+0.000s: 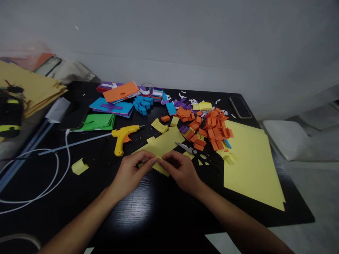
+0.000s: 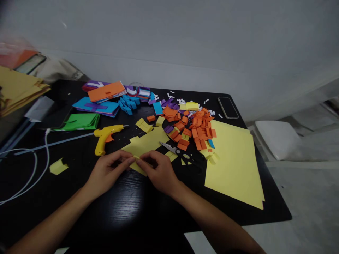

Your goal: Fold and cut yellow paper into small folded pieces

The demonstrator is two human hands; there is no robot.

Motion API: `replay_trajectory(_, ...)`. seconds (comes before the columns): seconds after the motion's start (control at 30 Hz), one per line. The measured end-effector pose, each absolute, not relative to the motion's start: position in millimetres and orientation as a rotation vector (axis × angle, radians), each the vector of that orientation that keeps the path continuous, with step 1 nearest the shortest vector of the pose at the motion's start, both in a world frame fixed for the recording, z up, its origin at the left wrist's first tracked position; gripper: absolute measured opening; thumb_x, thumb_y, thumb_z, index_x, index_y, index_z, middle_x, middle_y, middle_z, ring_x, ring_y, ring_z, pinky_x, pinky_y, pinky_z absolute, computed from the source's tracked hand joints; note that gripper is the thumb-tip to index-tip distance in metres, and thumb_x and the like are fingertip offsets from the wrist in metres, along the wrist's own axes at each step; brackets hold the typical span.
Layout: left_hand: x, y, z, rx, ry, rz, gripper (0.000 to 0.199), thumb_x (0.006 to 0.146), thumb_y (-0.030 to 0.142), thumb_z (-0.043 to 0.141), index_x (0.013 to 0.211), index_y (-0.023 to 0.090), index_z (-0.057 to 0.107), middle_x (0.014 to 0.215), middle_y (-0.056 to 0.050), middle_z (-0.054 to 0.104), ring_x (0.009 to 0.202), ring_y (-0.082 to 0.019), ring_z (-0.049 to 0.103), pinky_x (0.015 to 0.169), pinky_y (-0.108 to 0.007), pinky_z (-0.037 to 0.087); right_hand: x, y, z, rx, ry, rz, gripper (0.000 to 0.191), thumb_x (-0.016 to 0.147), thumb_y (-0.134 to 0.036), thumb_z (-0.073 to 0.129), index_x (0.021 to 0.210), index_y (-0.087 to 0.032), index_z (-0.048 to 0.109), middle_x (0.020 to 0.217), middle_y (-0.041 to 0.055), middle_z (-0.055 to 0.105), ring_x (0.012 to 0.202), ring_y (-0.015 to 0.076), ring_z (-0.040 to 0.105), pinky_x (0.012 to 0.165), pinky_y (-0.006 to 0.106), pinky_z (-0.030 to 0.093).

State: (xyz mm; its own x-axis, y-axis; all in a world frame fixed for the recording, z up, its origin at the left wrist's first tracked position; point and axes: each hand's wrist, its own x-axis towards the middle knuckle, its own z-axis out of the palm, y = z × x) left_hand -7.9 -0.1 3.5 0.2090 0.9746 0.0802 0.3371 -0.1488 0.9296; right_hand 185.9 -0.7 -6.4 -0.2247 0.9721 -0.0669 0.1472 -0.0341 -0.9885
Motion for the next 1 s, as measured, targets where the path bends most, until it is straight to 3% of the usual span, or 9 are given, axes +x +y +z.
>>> replay_trajectory(0.47,-5.7,-0.7,5.8,1.663,1.279,0.972,0.015,0.094,0.027,0.066,0.086,0.018,0.074,0.069,0.002,0.069,0.062,-0.012,0.062,0.059,-0.021,0.050,185.1,-2.3,-8.8,-1.226,-1.402,1.499,0.026,0.091,-0.045,0.071,0.091,-0.020,0.071,0.082,0.0032,0.072,0.072,0.0182,0.070,0.066,0.029,0.058)
replay_trajectory(0.73,-6.6,-1.2,3.7,1.664,1.287,0.956,0.016,0.095,0.029,0.067,0.087,0.017,0.074,0.070,0.002,0.069,0.062,-0.011,0.061,0.059,-0.021,0.048,185.6,-2.7,-7.6,-1.223,-1.355,1.542,0.028,0.090,-0.047,0.072,0.092,-0.019,0.071,0.081,0.0024,0.072,0.066,0.0167,0.071,0.052,0.024,0.056)
replay_trajectory(1.0,-8.6,-0.7,-0.1,1.673,1.268,0.934,0.015,0.097,0.030,0.064,0.091,0.018,0.073,0.075,0.001,0.069,0.065,-0.012,0.061,0.061,-0.022,0.048,184.9,-1.6,-5.4,-1.235,-1.335,1.540,0.027,0.088,-0.046,0.074,0.088,-0.019,0.074,0.075,0.0029,0.074,0.065,0.0177,0.070,0.056,0.026,0.057)
